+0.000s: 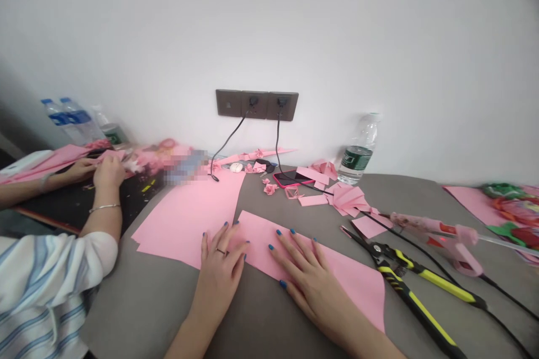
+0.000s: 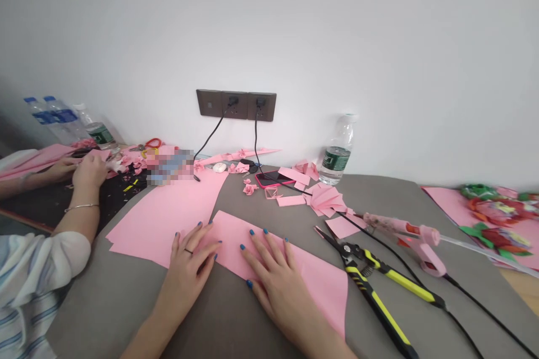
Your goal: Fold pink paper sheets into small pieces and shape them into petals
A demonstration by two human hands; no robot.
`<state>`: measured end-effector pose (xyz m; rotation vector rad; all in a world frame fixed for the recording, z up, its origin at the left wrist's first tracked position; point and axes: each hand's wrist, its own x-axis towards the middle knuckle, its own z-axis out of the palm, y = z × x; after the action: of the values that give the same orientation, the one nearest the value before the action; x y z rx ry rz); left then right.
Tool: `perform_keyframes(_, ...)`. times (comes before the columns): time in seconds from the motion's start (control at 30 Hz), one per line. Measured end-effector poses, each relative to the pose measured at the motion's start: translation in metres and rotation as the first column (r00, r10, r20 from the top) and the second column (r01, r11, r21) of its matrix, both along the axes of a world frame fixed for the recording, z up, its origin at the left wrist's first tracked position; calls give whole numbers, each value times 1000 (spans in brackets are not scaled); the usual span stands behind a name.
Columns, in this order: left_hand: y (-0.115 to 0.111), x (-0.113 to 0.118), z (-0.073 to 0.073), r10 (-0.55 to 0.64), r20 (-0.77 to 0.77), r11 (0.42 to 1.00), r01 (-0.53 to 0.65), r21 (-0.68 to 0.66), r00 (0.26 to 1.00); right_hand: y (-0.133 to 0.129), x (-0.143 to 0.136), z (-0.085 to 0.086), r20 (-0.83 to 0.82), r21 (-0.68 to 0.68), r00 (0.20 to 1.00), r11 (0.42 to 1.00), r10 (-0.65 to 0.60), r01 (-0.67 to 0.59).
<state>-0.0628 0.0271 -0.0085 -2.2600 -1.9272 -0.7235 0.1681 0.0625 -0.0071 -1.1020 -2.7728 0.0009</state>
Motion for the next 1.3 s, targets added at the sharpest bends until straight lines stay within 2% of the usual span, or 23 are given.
perform_keyframes(0.13,-18,7,-2,-146,-67,989,145,-18,987,1,0,1,3,-10,1000,1000,14,-14)
perform_keyframes(0.23,-31,9,-5,-179,-138,984,178,-22,974,1,2,1,-4,-22,1000,999,24,-24)
perform_keyframes(0.43,-40,12,-10,-130,-280,986,154,64,951,1,2,0,-3,-60,1000,998,16,-16)
perform_keyframes(0.6,-37,13,-15,-95,-316,985,136,110,944,2,2,-2,-16,-31,1000,999,26,-26)
perform_keyframes(0.8,-37,15,-13,-101,-322,988,132,77,941,1,4,-1,-17,10,999,999,31,-31)
perform_keyframes(0.97,-40,20,-11,-81,-287,996,86,4,955,0,2,-2,-14,20,1000,1000,5,-5)
perform_keyframes(1.3,-45,22,-10,-80,-243,992,53,-116,967,0,5,-3,-25,36,999,999,40,-40)
